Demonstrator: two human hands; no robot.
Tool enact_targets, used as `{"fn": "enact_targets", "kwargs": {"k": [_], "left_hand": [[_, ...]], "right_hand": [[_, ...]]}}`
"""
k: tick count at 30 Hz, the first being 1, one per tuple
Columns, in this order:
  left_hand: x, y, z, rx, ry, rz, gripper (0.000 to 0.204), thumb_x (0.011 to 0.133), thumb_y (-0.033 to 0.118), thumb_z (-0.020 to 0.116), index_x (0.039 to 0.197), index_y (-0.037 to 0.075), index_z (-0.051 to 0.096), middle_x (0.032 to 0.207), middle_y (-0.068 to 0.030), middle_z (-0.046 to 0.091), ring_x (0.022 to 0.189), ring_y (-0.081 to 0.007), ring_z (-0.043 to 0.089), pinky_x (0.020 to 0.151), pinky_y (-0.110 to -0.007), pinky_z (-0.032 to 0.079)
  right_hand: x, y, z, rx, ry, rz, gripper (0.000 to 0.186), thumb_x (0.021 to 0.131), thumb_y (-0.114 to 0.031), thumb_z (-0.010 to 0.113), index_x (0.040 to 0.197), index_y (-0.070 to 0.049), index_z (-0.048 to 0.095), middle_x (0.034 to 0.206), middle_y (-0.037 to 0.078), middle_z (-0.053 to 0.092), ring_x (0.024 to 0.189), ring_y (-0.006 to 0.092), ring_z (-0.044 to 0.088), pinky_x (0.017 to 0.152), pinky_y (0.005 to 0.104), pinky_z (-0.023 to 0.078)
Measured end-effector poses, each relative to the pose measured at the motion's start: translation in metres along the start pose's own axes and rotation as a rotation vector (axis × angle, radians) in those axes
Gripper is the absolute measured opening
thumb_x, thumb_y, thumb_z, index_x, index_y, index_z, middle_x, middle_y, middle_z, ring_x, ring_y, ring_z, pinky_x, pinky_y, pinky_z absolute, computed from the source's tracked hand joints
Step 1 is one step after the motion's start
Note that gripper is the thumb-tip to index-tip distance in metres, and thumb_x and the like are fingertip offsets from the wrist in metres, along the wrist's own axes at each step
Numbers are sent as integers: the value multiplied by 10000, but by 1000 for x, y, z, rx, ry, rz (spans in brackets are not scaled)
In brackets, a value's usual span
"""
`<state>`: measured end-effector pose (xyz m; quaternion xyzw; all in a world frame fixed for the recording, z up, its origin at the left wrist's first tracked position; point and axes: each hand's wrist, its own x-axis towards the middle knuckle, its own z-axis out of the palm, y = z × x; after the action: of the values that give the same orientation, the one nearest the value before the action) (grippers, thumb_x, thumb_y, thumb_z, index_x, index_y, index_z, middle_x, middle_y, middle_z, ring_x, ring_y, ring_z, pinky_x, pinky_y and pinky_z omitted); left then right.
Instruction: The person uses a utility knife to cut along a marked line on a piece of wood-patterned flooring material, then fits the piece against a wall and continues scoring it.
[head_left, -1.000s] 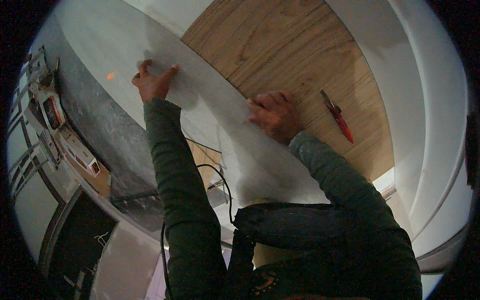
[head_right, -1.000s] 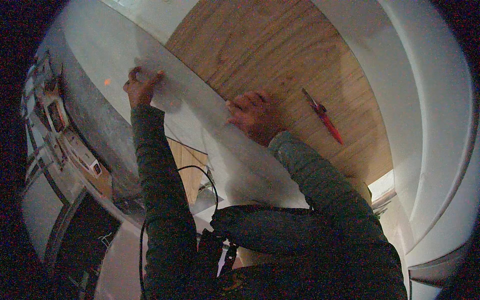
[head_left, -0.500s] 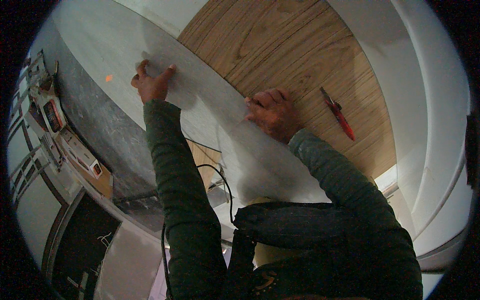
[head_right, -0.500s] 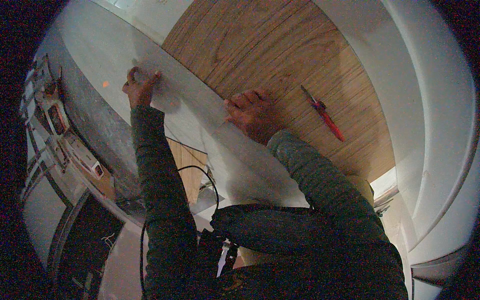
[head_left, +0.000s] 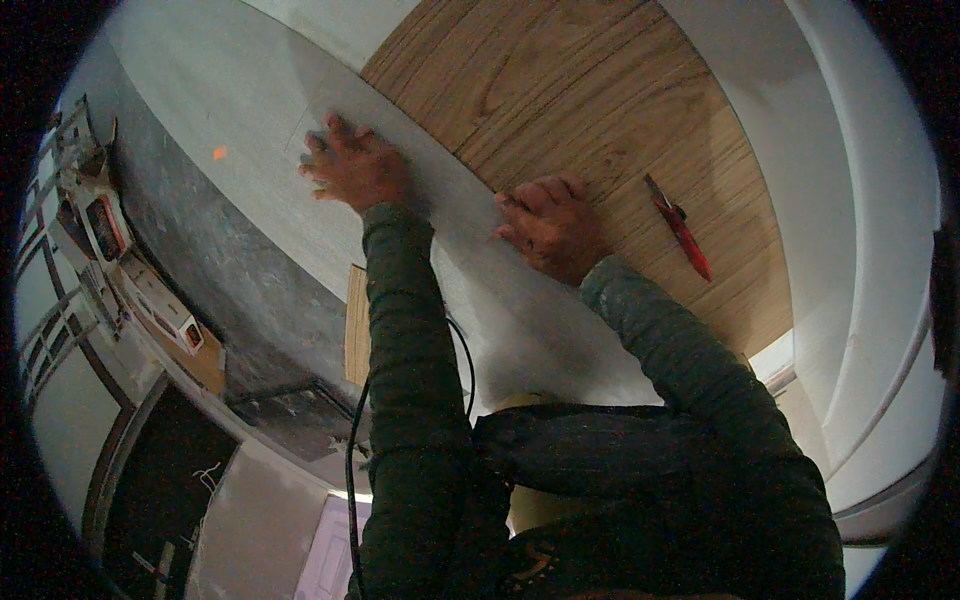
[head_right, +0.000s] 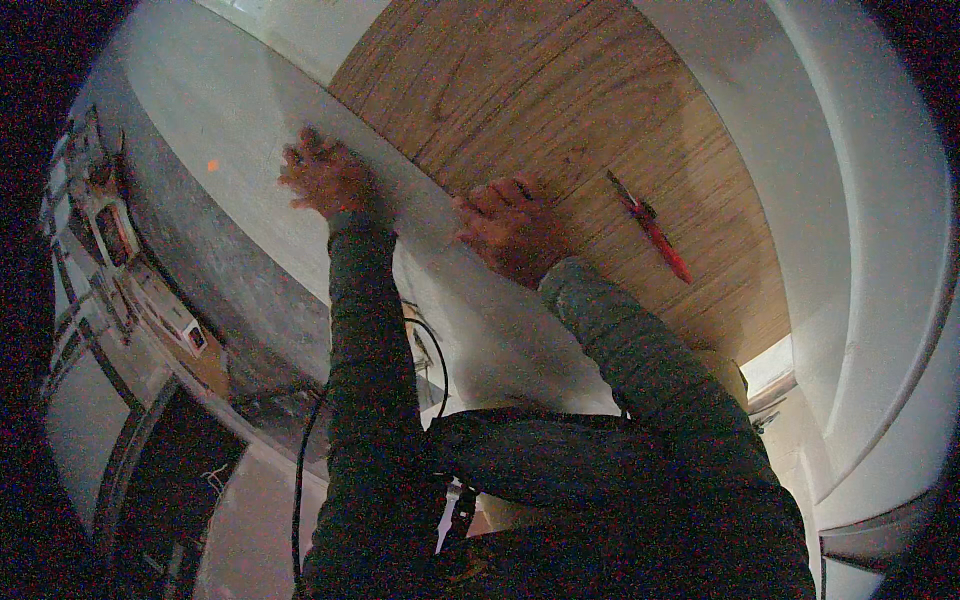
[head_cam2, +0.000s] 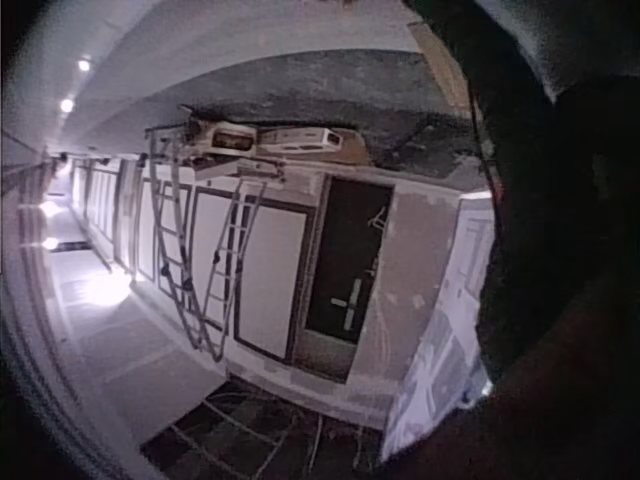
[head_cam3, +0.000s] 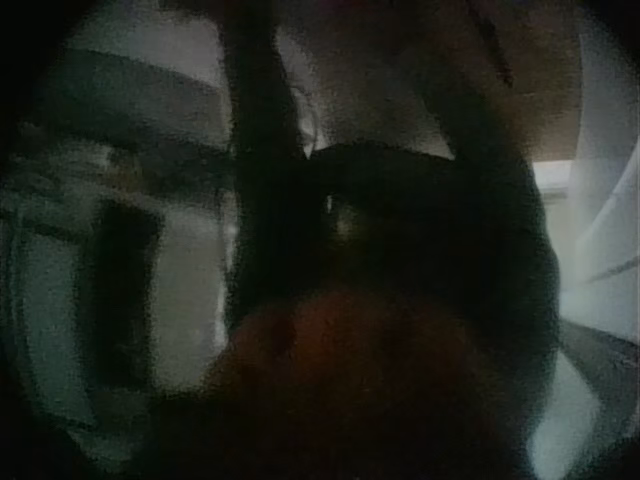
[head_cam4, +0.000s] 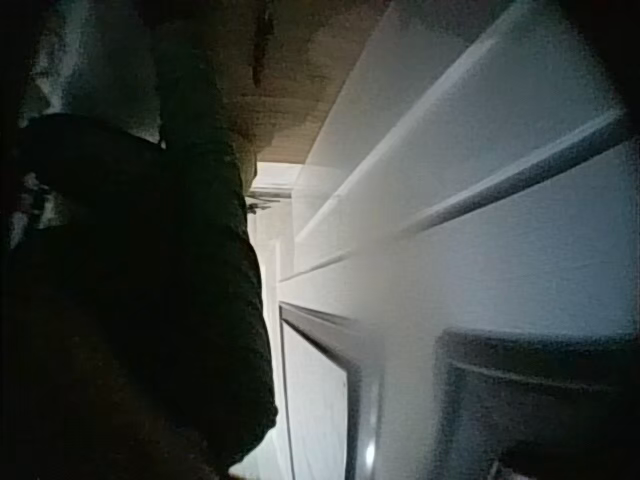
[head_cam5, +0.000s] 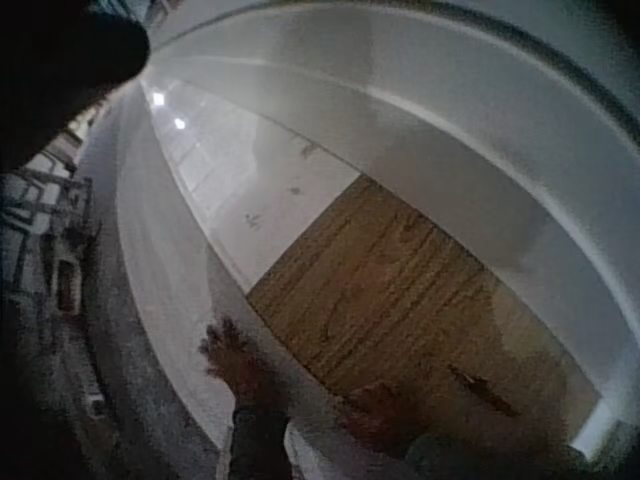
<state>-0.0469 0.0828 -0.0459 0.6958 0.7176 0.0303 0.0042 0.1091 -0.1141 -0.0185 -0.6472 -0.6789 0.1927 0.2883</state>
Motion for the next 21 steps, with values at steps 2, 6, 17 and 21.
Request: {"fn": "enact_targets", "kwargs": {"k": [2, 6, 17, 21], "left_hand": [[-9, 15, 1, 74, 37, -40, 637, 905, 476, 487, 1442, 154, 369, 1451, -260, 288, 1348, -503, 218, 1043, -672, 209], [-15, 17, 0, 68, 118, 8, 759, 924, 564, 381, 1466, 43, 275, 1500, -281, 210, 1353, -510, 218, 1060, -646, 205], [-18, 24, -7, 49, 100, -22, 680, 941, 538, 375, 1455, 99, 308, 1517, -219, 226, 1367, -493, 206, 1061, -647, 201], [-18, 25, -10, -5, 69, -35, 563, 956, 476, 380, 1435, 180, 357, 1517, -125, 275, 1380, -467, 202, 1049, -662, 206]], "right_hand": [[2, 0, -2, -15, 8, -17, 399, 801, -316, 707, 1130, -101, 636, 997, 39, 540, 984, 239, 503, 904, 419, 367], [3, -4, -2, -11, 1, 0, 390, 798, -306, 709, 1124, -104, 640, 998, 38, 544, 983, 236, 504, 903, 424, 365], [1, -1, 3, 16, 69, -16, 361, 765, -299, 741, 1055, -97, 668, 966, 30, 581, 969, 243, 534, 929, 422, 364], [2, 0, 4, 91, 55, -3, 350, 767, -299, 738, 1044, -96, 669, 987, 34, 584, 960, 249, 542, 920, 420, 373]]}}
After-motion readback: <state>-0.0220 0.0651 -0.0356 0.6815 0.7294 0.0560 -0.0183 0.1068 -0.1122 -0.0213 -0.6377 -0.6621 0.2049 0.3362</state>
